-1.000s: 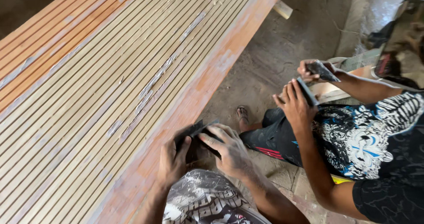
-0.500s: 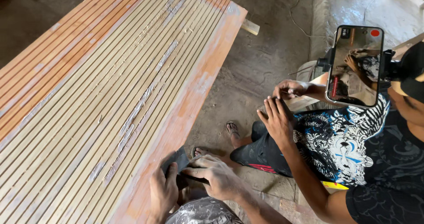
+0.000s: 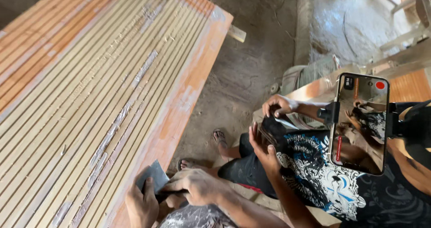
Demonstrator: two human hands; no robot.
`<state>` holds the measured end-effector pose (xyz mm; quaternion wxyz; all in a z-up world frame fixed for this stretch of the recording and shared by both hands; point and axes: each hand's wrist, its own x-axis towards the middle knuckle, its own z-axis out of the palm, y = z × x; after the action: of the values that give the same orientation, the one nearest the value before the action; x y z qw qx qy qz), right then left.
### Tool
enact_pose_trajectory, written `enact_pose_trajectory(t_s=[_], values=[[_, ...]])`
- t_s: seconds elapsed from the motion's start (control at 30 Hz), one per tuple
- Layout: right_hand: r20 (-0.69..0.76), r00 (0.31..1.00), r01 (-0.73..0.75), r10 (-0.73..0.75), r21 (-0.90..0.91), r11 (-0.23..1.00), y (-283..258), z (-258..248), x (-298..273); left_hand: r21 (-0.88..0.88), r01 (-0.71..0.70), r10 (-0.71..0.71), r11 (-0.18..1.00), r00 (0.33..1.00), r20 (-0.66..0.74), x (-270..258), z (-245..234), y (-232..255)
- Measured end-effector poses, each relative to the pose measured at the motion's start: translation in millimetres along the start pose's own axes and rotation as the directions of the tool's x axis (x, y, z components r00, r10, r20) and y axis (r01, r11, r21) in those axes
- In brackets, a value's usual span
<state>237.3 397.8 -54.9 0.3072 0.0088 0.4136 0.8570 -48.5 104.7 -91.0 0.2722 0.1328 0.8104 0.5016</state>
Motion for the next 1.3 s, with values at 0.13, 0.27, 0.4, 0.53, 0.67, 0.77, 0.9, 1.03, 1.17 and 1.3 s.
enact_pose_trajectory(t_s=[0.13,0.27,0.4,0.53,0.67,0.77,0.9,1.03,1.17,1.3], values=[[-0.137,0.985,0.111,-0.106,0.033,0.993,-31.4,23.0,10.5,0.084,0.031,-0.033,0.996,0.999,0.018,20.6,8.6,0.9],[-0.061,0.998,0.057,-0.02,0.702,0.709,-45.2,46.1,43.9,0.091,-0.045,0.048,0.995,0.998,-0.032,29.4,10.0,-0.3],[0.081,0.995,-0.038,0.063,0.861,-0.508,6.9,13.5,79.4,0.104,-0.164,0.179,0.981,0.973,-0.148,51.3,0.8,8.0],[-0.1,0.97,0.222,0.224,-0.031,-0.975,105.6,-93.9,74.2,-0.101,-0.107,0.082,0.989,0.97,-0.229,75.7,-27.0,16.8],[0.054,0.913,0.393,0.405,-0.383,-0.836,158.2,-122.2,65.3,-0.632,0.139,-0.137,0.762,0.989,0.052,85.3,-48.4,14.1],[0.326,0.801,0.597,0.502,-0.38,-0.707,179.8,-111.6,62.0,-0.734,0.374,-0.251,0.567,0.927,0.278,74.2,-42.8,3.1],[0.411,0.611,0.781,0.676,-0.177,-0.599,199.9,-111.8,48.6,-0.845,0.465,-0.12,0.265,0.885,0.449,47.7,-21.0,-11.3],[0.36,0.582,0.785,0.729,-0.015,-0.619,199.5,-128.7,34.9,-0.872,0.441,-0.034,0.213,0.895,0.445,17.9,-8.8,-10.2],[0.486,0.53,0.799,0.695,-0.011,-0.602,196.0,-143.2,37.5,-0.885,0.369,0.063,0.283,0.914,0.402,8.4,-13.1,10.9],[0.463,0.594,0.751,0.657,-0.026,-0.66,192.8,-152.3,24.4,-0.869,0.332,-0.01,0.367,0.935,0.353,-16.2,-30.7,22.0]])
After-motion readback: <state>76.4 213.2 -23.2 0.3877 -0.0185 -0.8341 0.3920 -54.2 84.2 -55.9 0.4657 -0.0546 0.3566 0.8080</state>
